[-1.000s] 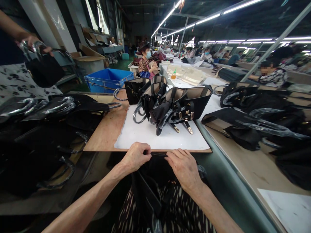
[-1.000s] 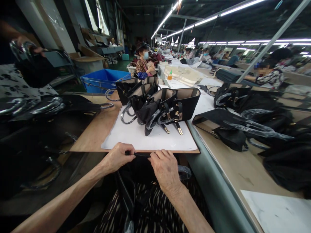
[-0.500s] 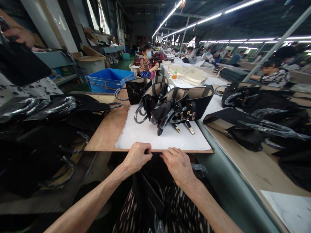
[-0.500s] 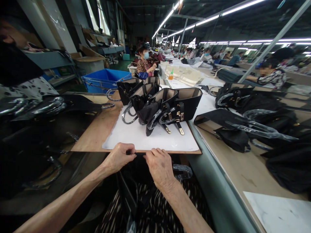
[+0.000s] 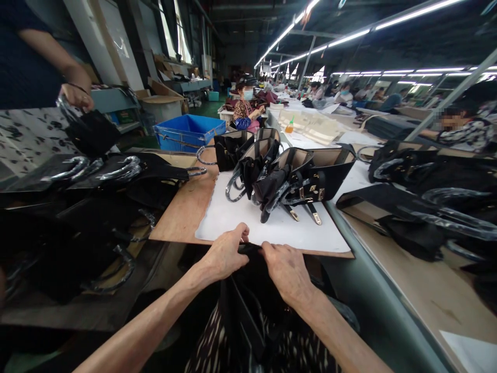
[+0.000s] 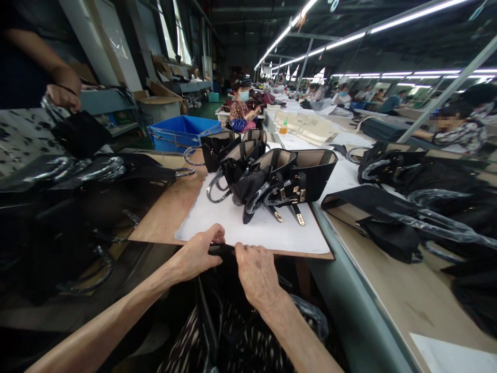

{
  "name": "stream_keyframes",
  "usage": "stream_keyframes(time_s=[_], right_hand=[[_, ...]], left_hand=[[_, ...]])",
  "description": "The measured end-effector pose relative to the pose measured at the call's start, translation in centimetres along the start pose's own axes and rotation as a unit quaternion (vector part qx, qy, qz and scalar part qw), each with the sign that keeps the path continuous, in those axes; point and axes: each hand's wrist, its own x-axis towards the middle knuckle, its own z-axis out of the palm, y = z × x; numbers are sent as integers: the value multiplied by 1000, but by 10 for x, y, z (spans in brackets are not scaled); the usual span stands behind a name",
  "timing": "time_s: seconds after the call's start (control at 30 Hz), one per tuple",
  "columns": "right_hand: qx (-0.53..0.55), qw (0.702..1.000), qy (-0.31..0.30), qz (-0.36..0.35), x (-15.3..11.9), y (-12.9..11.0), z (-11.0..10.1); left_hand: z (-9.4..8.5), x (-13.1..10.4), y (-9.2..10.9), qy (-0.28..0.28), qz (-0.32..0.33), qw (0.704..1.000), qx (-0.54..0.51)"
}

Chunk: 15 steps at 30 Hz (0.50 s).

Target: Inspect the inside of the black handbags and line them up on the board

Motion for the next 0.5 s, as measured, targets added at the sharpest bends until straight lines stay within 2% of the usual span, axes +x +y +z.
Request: stream_keyframes(time_s=[0.17,0.3,0.5], right_hand=[[-10,999,-37,38,-10,7,-15],[-7,998,-39,54,-20,10,-23],[8,997,-26,67,-30,10,-20]], left_hand=[[0,0,20,-19,-12,997,72],[6,1,36,-15,-6,987,160],[12,2,38,-13,13,976,215]])
